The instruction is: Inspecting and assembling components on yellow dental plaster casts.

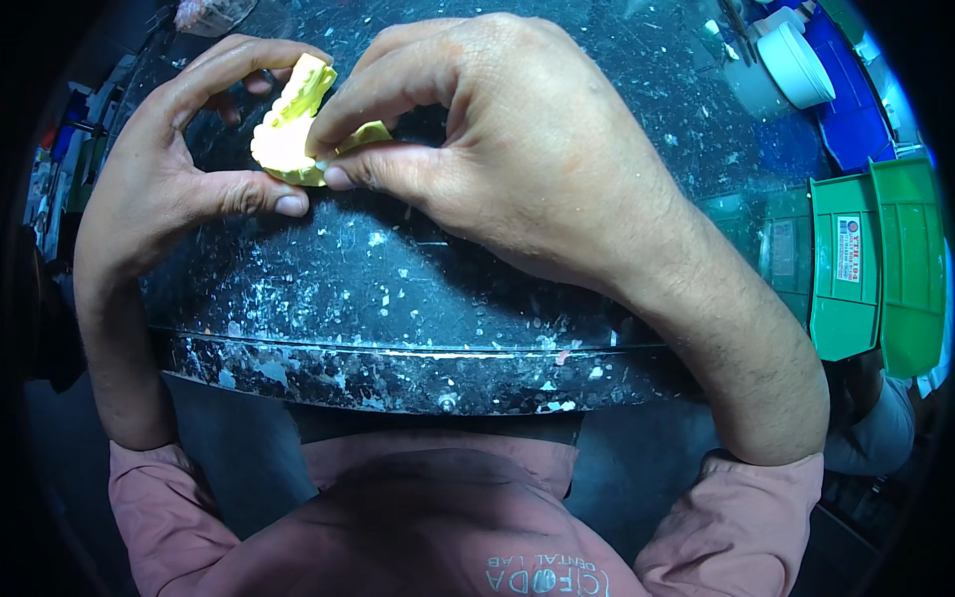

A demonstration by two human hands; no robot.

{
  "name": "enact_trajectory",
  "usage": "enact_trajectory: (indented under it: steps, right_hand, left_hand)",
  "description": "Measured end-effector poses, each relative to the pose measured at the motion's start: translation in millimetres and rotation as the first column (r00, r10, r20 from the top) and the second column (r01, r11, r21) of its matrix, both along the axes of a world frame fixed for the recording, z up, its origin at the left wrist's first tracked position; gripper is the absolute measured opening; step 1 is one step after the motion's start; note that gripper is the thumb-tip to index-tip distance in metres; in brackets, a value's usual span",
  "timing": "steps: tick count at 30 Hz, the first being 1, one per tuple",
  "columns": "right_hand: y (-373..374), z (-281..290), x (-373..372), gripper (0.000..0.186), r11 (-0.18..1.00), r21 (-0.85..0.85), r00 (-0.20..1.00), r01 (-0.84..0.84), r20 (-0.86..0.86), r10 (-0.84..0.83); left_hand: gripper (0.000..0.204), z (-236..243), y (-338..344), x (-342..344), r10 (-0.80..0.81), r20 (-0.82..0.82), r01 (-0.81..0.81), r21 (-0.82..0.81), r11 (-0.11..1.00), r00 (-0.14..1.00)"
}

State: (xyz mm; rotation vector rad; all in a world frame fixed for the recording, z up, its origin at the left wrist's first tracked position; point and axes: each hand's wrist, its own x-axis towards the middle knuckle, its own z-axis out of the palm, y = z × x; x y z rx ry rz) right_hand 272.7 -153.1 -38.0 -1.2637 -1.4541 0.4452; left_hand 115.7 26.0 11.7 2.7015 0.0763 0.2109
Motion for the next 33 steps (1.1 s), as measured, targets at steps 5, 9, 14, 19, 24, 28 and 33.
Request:
enact_trajectory:
  steps: [5,9,14,19,24,28,33]
  right_hand:
    - [-3.2,7.1,-5.9,0.024,1.0,0.027,0.992,0.014,0.122,-0.017]
    - [-4.4,13.2,-6.5,0.027,0.99,-0.011,0.952,0.14,0.276,-0.132]
    - [-6.3,8.6,1.1,0.025,0.985,0.003,0.905,0.17,0.395,-0.158]
    - [-4.3,15.9,-1.9,0.021,0.989,0.069,0.873,0.132,0.464,-0.149]
    - [-7.5,24.4,-2.7,0.016,0.99,-0.012,0.979,0.138,0.156,-0.135]
    - [-6.9,22.2,31.2,0.018,0.912,-0.064,0.81,0.405,0.489,-0.325]
    - [-6.4,14.6,38.9,0.031,0.877,-0.033,0.697,0.479,0.622,-0.357]
  left_hand:
    - [0.075,0.8,-0.9,-1.6,0.015,-0.011,-0.015,-0.042,0.999,1.0]
    - [0.078,1.7,-2.4,-1.8,0.012,-0.018,-0.013,-0.052,0.999,1.0]
    - [0.087,2.0,-5.6,1.3,-0.044,0.036,0.044,0.004,0.999,0.998]
    - [0.092,-3.0,-2.9,-1.9,-0.018,0.052,0.019,-0.024,1.0,0.999]
    - [0.1,33.5,-21.5,-16.7,0.07,0.303,-0.087,0.044,0.995,0.95]
    - [0.048,34.5,30.4,-86.5,0.498,0.428,-0.441,-0.232,0.867,0.754]
    - [0.027,9.1,25.1,-122.6,0.639,0.193,-0.667,0.213,0.714,0.745]
